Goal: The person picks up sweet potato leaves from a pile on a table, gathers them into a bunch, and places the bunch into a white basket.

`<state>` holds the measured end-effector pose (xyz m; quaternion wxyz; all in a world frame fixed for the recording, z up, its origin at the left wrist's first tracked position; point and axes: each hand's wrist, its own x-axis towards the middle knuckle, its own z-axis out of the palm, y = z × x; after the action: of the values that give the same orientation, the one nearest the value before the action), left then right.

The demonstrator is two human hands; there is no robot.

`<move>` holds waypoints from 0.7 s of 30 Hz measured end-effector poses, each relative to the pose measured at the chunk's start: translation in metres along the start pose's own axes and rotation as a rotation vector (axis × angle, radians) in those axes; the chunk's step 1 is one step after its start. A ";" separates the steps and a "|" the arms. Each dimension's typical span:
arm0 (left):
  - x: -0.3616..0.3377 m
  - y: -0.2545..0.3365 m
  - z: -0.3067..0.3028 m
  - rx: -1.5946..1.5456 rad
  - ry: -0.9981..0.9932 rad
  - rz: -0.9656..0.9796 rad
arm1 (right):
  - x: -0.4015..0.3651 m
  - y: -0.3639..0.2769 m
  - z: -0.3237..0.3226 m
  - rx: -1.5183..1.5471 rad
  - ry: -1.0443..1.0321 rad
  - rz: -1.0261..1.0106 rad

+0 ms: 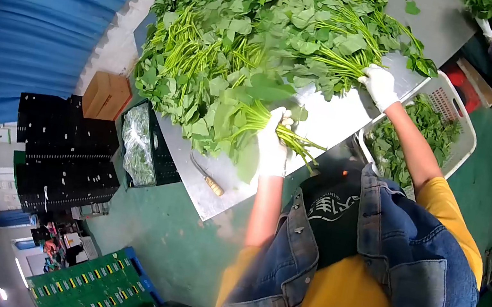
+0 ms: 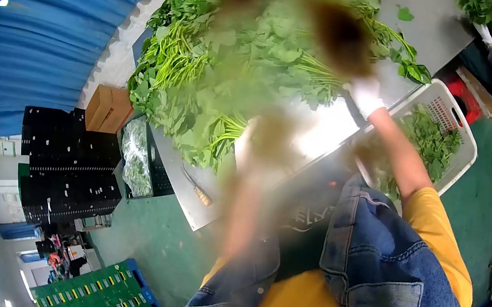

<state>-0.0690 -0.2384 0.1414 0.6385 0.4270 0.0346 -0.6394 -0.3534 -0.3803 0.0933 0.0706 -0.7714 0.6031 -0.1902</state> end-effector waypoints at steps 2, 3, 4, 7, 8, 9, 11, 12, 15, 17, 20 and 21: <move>-0.014 0.005 0.003 0.026 0.010 0.037 | 0.001 -0.012 -0.012 0.435 0.046 0.085; -0.017 0.005 0.006 0.020 0.012 0.040 | -0.002 -0.019 -0.020 0.870 0.086 0.188; -0.019 0.005 0.006 0.039 0.016 0.058 | -0.001 -0.029 -0.044 0.995 -0.145 0.295; 0.002 -0.012 -0.014 -0.044 0.025 0.021 | -0.006 -0.050 -0.037 1.076 -0.075 0.346; 0.005 -0.017 -0.014 0.701 0.010 0.635 | -0.008 -0.051 -0.040 0.788 -0.005 0.241; 0.009 -0.020 -0.015 1.446 -0.007 1.249 | -0.010 -0.054 -0.042 0.789 0.002 0.238; 0.015 -0.020 -0.020 1.633 -0.012 1.464 | -0.016 -0.063 -0.045 0.821 0.282 0.095; 0.017 -0.020 -0.018 1.723 -0.036 1.546 | -0.017 -0.070 -0.063 0.921 0.204 0.124; -0.001 -0.016 0.011 1.866 -0.120 1.578 | -0.024 -0.085 -0.068 0.999 0.182 0.233; -0.001 -0.013 0.020 1.925 -0.168 1.518 | -0.029 -0.099 -0.072 1.074 0.197 0.235; -0.007 -0.014 0.044 1.859 -0.228 1.674 | -0.036 -0.116 -0.074 0.898 0.071 0.137; -0.016 -0.011 0.056 1.993 -0.155 1.891 | -0.041 -0.123 -0.073 0.904 0.064 0.135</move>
<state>-0.1091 -0.2568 0.1814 0.2534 0.5245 -0.7707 0.2585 -0.2780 -0.2998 0.1937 0.3938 -0.6159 0.5103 -0.4530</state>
